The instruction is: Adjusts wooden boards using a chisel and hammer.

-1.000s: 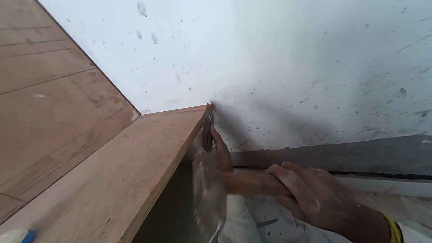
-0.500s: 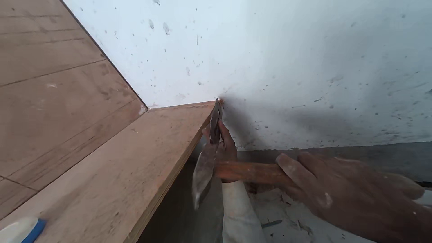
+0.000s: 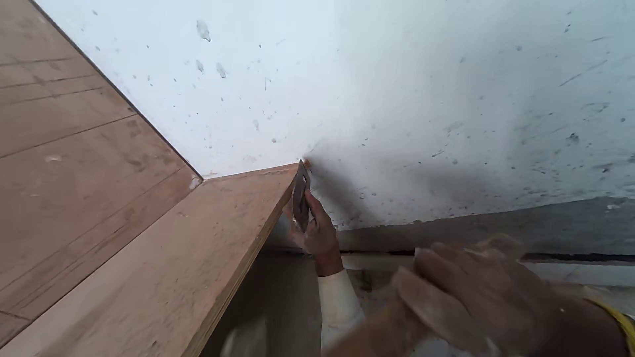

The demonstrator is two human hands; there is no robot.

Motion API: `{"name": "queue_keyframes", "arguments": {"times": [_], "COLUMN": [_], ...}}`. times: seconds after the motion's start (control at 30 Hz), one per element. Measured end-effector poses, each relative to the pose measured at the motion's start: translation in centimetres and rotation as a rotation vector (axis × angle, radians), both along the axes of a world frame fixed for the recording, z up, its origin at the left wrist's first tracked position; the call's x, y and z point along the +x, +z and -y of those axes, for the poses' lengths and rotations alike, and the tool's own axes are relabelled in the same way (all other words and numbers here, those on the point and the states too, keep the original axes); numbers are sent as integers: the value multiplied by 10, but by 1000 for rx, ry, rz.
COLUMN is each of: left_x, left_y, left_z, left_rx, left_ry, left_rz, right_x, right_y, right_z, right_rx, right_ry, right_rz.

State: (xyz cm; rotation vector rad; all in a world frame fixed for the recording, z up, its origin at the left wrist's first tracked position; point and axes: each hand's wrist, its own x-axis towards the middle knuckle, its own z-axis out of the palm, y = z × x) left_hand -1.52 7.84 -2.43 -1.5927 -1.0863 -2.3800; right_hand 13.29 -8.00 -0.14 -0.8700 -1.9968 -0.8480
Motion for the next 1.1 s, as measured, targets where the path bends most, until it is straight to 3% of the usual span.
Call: {"name": "queue_keyframes", "arguments": {"times": [0.07, 0.2, 0.37, 0.47, 0.57, 0.67, 0.73, 0.8, 0.9, 0.97, 1.03, 1.1], "left_x": [0, -2, 2, 1, -1, 3, 3, 4, 2, 3, 4, 6], "left_y": [-2, -3, -2, -1, 7, 5, 32, 2, 6, 5, 3, 1], "left_z": [-2, 1, -3, 1, 12, 6, 36, 6, 11, 9, 2, -1], "left_rx": [15, -182, 13, -60, -166, -36, -370, -103, -196, -143, -73, -58], "left_ry": [-55, -138, -50, -16, -41, -95, -281, -146, -212, -88, -108, -112], "left_rz": [32, 19, 41, -6, -41, 83, 224, 136, 148, 98, 124, 136], "right_x": [4, 0, 3, 9, -5, -3, 0, 8, 6, -2, -8, -1], "right_y": [-2, 20, -2, -9, 13, 4, 2, 0, 8, 12, 14, 8], "right_z": [-7, -14, -9, -27, -12, -3, -4, -21, -25, -10, 0, -7], "right_rx": [0, -271, 18, -80, -252, 18, 16, -68, -111, -24, 27, 3], "right_ry": [7, -180, 67, -82, -171, -21, 14, -102, -191, -99, 26, 1], "right_rz": [18, -46, 13, 31, 3, 19, 37, 80, 89, 38, 26, 67]}}
